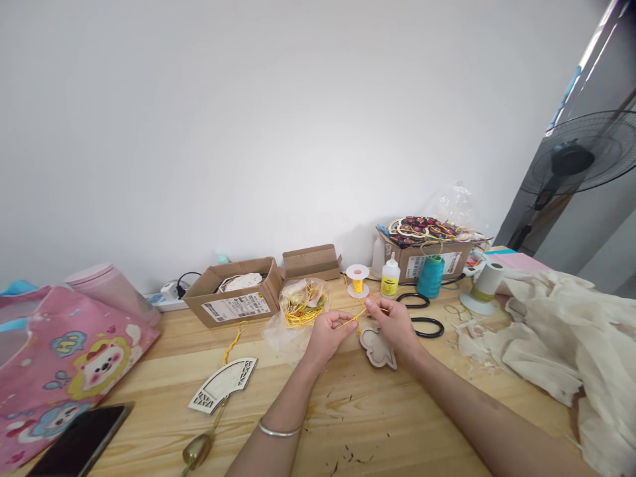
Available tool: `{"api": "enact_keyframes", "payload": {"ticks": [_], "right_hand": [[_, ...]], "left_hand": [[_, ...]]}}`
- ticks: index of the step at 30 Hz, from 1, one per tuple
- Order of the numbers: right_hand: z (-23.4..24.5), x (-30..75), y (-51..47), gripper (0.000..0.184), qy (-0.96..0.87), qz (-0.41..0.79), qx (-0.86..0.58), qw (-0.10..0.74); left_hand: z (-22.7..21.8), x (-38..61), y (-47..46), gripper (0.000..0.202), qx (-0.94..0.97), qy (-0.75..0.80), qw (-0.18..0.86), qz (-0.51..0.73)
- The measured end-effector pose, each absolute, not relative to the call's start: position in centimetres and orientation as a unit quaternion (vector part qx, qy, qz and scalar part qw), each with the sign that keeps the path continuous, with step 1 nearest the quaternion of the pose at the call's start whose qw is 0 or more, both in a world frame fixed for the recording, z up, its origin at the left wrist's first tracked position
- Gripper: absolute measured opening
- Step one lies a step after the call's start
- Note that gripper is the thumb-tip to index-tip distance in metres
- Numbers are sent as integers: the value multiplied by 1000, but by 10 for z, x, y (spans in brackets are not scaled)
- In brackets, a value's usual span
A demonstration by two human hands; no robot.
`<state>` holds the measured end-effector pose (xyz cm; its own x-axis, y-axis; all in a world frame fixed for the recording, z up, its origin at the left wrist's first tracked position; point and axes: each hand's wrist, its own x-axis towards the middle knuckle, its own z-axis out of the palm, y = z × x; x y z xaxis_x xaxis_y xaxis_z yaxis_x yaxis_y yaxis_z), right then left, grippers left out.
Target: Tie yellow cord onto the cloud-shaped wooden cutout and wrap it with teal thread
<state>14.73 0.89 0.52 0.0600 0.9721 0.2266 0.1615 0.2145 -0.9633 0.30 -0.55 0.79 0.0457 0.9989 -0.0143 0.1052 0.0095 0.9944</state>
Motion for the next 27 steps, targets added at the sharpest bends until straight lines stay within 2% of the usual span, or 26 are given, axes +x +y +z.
{"api": "enact_keyframes", "payload": {"ticks": [19, 24, 27], "right_hand": [[3, 148, 12, 41, -451, 448, -495, 592], [2, 149, 13, 37, -480, 421, -491, 593], [3, 150, 12, 33, -559, 352, -484, 574]], "left_hand": [[2, 0, -1, 29, 511, 492, 514, 483], [1, -1, -1, 30, 501, 497, 517, 485], [1, -2, -2, 31, 498, 500, 520, 482]]}}
